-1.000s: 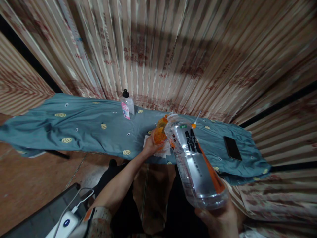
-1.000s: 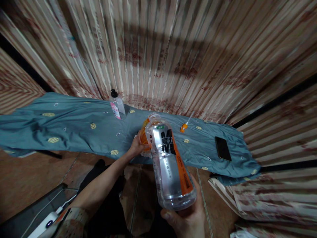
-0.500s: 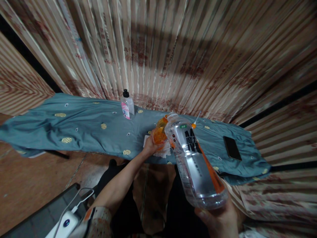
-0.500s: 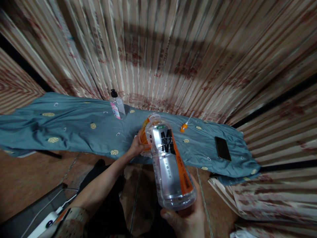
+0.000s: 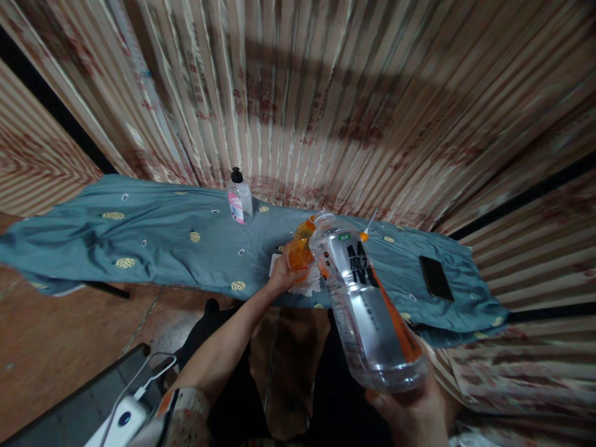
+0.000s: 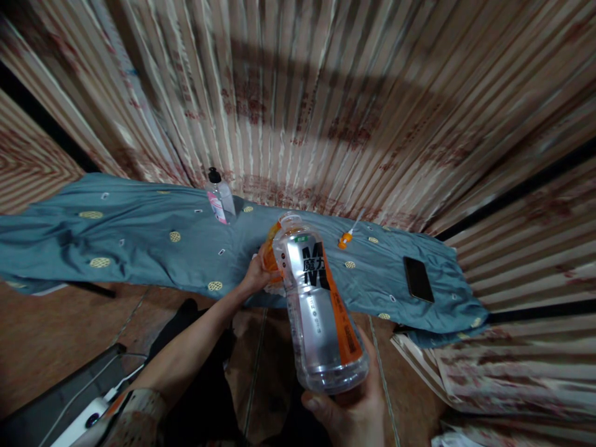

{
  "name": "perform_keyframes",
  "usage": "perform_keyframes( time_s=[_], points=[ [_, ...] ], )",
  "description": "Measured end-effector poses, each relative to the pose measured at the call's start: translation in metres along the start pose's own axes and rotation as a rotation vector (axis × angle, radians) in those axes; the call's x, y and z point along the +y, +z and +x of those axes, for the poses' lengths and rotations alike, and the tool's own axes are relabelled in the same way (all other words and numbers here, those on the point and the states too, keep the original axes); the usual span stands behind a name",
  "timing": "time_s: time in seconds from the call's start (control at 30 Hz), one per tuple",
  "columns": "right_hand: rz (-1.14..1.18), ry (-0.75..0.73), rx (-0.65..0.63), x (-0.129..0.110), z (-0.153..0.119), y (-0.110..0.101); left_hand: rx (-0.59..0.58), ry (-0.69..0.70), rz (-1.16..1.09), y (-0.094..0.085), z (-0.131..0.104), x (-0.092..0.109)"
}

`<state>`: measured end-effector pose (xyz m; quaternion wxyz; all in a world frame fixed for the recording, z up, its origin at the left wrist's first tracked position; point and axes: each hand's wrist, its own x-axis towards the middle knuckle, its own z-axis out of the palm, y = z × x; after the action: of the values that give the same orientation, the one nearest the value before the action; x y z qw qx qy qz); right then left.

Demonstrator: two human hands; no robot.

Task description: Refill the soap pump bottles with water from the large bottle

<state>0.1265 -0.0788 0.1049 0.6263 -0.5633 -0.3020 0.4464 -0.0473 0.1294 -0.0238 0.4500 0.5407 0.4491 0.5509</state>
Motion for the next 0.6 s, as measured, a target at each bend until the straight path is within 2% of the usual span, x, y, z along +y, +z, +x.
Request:
perform_keyframes(
  time_s=[0.33,0.6],
  points=[
    [-0.02,-0.008,-0.005,0.0003,0.0002,-0.0008,-0.017,0.038,-0.043,0.0003,0.0009,-0.0075],
    [-0.043,-0.008,-0.007,0.0017,0.0008,-0.0034,-0.019,0.039,-0.031,0.0001,0.0003,-0.0039]
  ],
)
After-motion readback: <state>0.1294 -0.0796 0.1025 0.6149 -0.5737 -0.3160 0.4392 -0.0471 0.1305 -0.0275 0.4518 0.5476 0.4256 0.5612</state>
